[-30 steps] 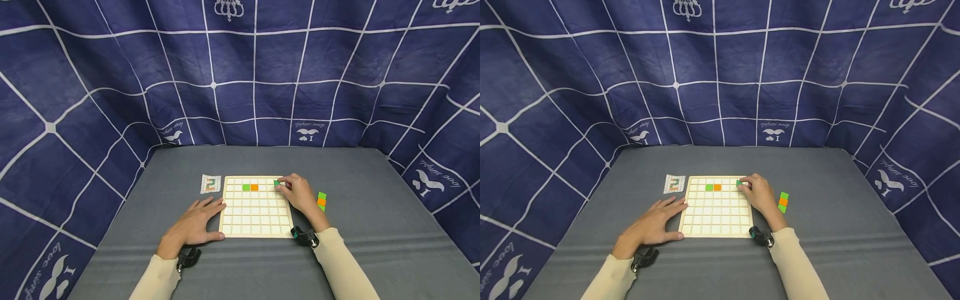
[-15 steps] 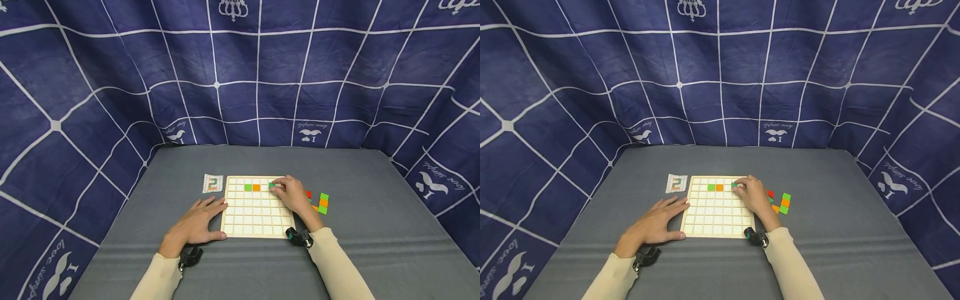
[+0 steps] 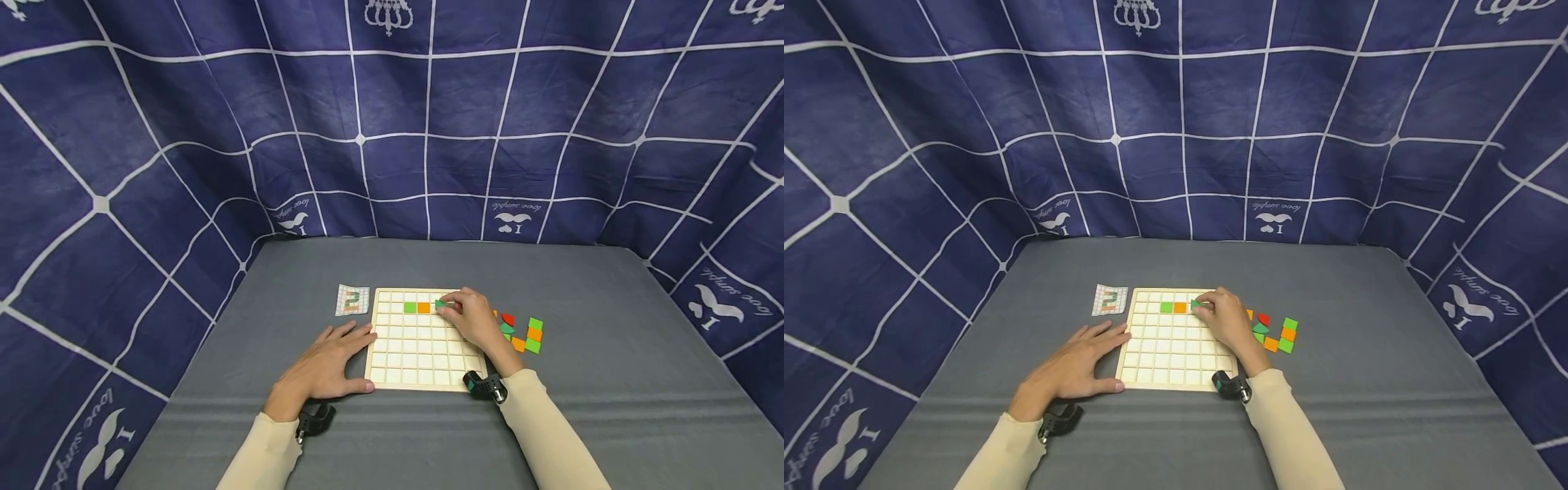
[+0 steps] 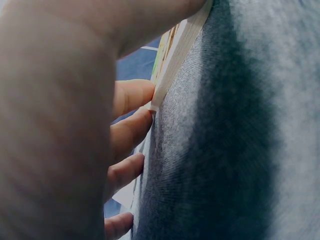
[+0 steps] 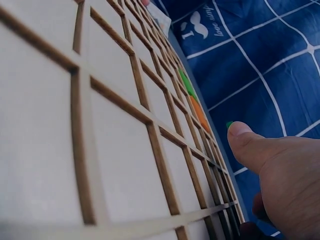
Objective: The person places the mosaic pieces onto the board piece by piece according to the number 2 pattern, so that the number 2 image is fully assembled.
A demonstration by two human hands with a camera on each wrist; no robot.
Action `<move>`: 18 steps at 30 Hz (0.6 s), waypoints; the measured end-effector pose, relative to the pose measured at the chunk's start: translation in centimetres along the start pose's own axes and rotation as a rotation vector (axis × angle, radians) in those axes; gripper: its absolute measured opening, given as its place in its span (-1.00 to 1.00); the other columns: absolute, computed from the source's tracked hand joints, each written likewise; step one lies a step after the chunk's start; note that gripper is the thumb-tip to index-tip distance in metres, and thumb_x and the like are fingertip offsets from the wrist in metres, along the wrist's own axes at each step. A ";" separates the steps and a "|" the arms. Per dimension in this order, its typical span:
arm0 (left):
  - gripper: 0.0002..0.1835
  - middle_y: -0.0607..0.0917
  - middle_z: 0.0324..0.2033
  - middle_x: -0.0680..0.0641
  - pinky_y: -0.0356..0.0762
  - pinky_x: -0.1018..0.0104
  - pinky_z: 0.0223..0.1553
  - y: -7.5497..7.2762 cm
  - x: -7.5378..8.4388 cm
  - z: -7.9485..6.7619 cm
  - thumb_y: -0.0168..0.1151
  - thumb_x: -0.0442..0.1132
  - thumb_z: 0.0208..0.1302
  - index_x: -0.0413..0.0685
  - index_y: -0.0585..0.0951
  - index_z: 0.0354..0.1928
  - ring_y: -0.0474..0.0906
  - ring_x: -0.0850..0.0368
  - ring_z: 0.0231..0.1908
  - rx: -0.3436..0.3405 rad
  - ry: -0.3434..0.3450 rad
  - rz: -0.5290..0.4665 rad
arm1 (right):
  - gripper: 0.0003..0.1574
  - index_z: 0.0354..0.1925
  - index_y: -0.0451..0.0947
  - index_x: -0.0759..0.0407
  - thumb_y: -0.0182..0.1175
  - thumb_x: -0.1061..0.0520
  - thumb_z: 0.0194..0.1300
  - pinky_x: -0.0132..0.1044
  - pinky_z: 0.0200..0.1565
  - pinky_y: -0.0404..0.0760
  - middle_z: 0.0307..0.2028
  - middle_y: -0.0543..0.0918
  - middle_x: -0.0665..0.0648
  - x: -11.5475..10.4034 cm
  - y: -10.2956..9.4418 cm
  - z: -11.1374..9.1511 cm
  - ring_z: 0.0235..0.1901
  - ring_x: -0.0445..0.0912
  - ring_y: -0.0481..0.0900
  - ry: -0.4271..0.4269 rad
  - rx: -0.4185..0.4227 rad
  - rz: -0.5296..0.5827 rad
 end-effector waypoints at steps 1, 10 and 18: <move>0.03 0.14 0.57 0.18 -0.10 -0.32 0.52 0.0 0.0 0.0 0.19 0.56 0.07 0.37 0.20 0.55 -0.03 -0.06 0.58 0.000 -0.001 0.001 | -0.75 -0.11 0.77 0.06 0.39 -0.01 0.28 -0.31 -0.42 0.23 -0.53 0.36 0.02 0.0 0.1 0.0 -0.53 -0.13 0.25 0.001 0.000 0.000; 0.02 0.14 0.57 0.18 -0.08 -0.33 0.51 -0.1 0.1 0.0 0.21 0.55 0.08 0.36 0.21 0.55 -0.03 -0.06 0.58 0.000 0.004 0.002 | -0.73 -0.12 0.78 0.05 0.40 -0.04 0.27 -0.30 -0.41 0.27 -0.50 0.44 0.01 -0.1 0.7 0.1 -0.48 -0.12 0.33 0.027 -0.010 -0.010; 0.02 0.13 0.57 0.19 -0.09 -0.33 0.51 -0.2 0.1 0.0 0.22 0.53 0.08 0.37 0.20 0.55 -0.04 -0.05 0.59 -0.014 -0.007 -0.002 | -0.72 -0.10 0.77 -0.02 0.37 -0.09 0.30 -0.31 -0.44 0.31 -0.46 0.49 -0.02 0.2 1.2 0.2 -0.48 -0.13 0.37 0.051 -0.023 -0.054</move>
Point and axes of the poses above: each hand's wrist, its own z-axis towards the middle knuckle, its own y-axis out of the palm, x = y × z, the point moved 3 cm from there along z, towards the middle knuckle
